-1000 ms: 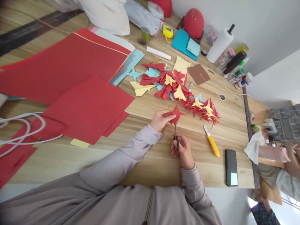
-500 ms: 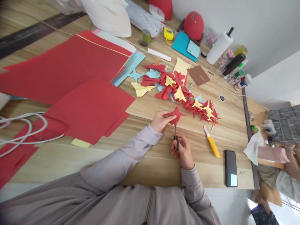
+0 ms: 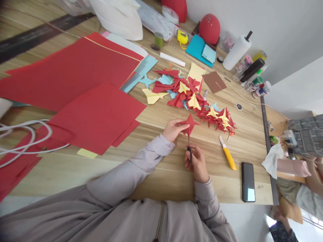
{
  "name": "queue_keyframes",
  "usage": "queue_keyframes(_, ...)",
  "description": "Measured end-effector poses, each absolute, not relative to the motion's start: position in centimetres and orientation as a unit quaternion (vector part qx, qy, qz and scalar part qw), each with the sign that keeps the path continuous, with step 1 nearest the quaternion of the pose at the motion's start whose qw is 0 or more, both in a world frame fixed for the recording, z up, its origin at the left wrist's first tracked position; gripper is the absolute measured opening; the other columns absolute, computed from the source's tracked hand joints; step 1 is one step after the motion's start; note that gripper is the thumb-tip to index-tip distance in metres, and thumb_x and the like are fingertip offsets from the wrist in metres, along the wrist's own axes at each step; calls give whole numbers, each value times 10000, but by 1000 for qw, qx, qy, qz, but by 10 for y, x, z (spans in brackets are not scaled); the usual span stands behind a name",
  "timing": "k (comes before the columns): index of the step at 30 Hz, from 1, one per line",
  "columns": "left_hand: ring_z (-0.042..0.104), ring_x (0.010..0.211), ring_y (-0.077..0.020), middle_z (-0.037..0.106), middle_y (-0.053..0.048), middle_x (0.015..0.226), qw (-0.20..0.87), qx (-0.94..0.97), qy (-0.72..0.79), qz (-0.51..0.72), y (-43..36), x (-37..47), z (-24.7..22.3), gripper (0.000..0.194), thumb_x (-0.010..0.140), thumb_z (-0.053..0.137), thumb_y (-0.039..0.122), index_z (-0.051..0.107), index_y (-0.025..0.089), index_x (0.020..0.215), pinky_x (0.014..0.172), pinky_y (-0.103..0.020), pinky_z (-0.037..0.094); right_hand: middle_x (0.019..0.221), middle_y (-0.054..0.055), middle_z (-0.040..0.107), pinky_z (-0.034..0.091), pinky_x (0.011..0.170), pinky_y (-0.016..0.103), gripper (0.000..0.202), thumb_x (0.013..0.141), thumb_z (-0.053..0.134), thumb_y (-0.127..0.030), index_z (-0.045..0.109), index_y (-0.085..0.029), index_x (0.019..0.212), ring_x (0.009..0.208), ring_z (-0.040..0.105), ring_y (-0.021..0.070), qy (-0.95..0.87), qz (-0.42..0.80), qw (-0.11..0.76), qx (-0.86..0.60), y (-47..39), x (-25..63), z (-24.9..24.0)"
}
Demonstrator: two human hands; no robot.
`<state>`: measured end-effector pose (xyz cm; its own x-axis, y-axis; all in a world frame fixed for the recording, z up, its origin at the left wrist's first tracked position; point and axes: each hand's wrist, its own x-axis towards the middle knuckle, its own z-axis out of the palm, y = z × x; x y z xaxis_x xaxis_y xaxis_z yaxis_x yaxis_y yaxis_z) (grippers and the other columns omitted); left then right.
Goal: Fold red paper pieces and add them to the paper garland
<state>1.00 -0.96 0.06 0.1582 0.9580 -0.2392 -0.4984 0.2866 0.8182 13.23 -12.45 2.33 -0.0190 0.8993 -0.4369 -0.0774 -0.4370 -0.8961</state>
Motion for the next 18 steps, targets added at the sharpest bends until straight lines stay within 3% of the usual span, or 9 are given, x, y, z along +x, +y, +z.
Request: queue_keyframes(18,542,445,-99,614,-8,533,701,284,405,514,-10,9,6,315,511,758,306,661,97,726,437,-221,441,569,-49,513,274,294,135,333,768,589,-398,513,-192,1019,365,417,47,-362,613,396,-580,-124,131,24)
